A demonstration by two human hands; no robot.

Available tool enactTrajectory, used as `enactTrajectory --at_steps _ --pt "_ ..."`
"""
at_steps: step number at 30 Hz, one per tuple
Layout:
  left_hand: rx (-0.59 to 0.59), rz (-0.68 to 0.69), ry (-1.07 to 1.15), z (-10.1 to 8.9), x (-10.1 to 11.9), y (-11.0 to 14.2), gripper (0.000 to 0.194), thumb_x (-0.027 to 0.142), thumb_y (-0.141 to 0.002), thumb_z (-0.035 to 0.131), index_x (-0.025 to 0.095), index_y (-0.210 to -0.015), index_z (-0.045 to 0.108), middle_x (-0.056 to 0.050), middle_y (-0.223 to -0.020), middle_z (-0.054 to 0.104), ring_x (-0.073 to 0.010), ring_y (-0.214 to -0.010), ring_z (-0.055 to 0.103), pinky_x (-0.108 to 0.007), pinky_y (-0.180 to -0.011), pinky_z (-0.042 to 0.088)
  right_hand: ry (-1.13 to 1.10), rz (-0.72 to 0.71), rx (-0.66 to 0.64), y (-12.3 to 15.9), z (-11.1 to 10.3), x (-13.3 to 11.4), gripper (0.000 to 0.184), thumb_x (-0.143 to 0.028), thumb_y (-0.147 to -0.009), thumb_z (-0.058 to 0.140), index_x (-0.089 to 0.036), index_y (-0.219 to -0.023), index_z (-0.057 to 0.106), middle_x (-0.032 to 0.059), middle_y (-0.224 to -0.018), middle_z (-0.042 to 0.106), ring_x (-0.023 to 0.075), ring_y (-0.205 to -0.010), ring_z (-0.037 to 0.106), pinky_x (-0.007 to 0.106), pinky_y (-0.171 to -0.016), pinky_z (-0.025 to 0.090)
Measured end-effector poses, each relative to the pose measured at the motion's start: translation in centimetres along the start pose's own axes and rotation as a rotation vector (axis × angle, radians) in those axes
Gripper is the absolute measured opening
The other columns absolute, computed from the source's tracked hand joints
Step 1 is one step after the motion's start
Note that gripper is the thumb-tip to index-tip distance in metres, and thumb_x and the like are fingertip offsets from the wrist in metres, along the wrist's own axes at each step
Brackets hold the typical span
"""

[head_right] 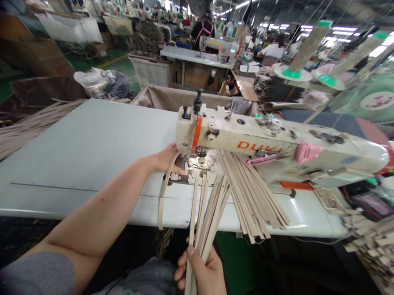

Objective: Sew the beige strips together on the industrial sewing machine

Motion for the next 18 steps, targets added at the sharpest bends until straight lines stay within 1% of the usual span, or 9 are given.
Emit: enactTrajectory --at_steps 3,5,7,9,14,16,18 --pt "-0.031 -0.004 0.019 -0.1 0.4 -0.1 0.102 0.056 -0.074 0.107 0.027 -0.164 0.071 -0.016 -0.179 0.064 -0.0495 -0.174 0.048 -0.068 -0.152 0.031 0.011 0.008 -0.009 -0.2 -0.1 0.1 0.074 -0.069 -0.066 0.121 -0.016 -0.104 0.084 0.0013 -0.068 0.083 0.0144 -0.048 0.072 0.019 -0.043 0.051" --pt "-0.009 -0.016 0.022 -0.3 0.4 -0.1 0.097 0.054 -0.075 0.107 0.026 -0.161 0.072 -0.015 -0.175 0.067 -0.0471 -0.173 0.05 -0.065 -0.153 0.031 0.015 0.01 -0.018 -0.3 -0.2 0.1 0.075 -0.069 -0.066 0.121 -0.016 -0.104 0.084 0.0015 -0.067 0.082 0.0146 -0.048 0.072 0.019 -0.043 0.05" --pt "0.033 -0.052 0.03 -0.4 0.0 -0.2 0.095 0.053 -0.074 0.107 0.024 -0.158 0.072 -0.016 -0.174 0.066 -0.046 -0.172 0.051 -0.063 -0.152 0.034 0.021 0.008 -0.023 -0.3 -0.2 0.1 0.075 -0.068 -0.066 0.121 -0.016 -0.104 0.084 0.0018 -0.067 0.082 0.0147 -0.048 0.072 0.019 -0.042 0.049" --pt "0.068 -0.085 0.043 -0.3 -0.6 -0.2 0.091 0.048 -0.075 0.106 0.022 -0.155 0.073 -0.017 -0.173 0.066 -0.0458 -0.172 0.051 -0.064 -0.15 0.038 0.029 0.007 -0.028 -0.4 -0.1 -0.1 0.074 -0.068 -0.067 0.121 -0.015 -0.104 0.085 0.002 -0.067 0.082 0.0143 -0.047 0.071 0.019 -0.042 0.049" --pt "0.167 -0.148 0.081 -0.2 -1.4 -0.2 0.084 0.036 -0.075 0.104 0.02 -0.151 0.073 -0.021 -0.172 0.065 -0.048 -0.17 0.053 -0.071 -0.146 0.041 0.057 0.009 -0.028 -0.4 0.1 -0.4 0.076 -0.072 -0.065 0.12 -0.016 -0.102 0.085 0.0014 -0.067 0.081 0.0146 -0.047 0.071 0.02 -0.043 0.051" --pt "0.183 -0.17 0.079 -0.2 -1.5 -0.2 0.08 0.033 -0.077 0.103 0.02 -0.15 0.073 -0.021 -0.171 0.066 -0.0476 -0.17 0.054 -0.07 -0.145 0.042 0.061 0.014 -0.026 -0.4 0.1 -0.4 0.076 -0.073 -0.064 0.12 -0.016 -0.102 0.085 0.0014 -0.067 0.082 0.0148 -0.047 0.071 0.02 -0.043 0.051" --pt "0.178 -0.184 0.062 -0.2 -1.4 -0.2 0.073 0.032 -0.079 0.101 0.02 -0.147 0.075 -0.02 -0.17 0.067 -0.0455 -0.167 0.057 -0.067 -0.145 0.044 0.059 0.02 -0.022 -0.5 0.0 -0.3 0.077 -0.073 -0.063 0.12 -0.016 -0.102 0.085 0.0011 -0.067 0.081 0.0149 -0.047 0.072 0.02 -0.043 0.051"
Point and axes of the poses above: each hand's wrist, its own y-axis away from the middle knuckle, its own z-axis out of the palm, x = y × z, the point moved 5 cm from there along -y, towards the middle knuckle
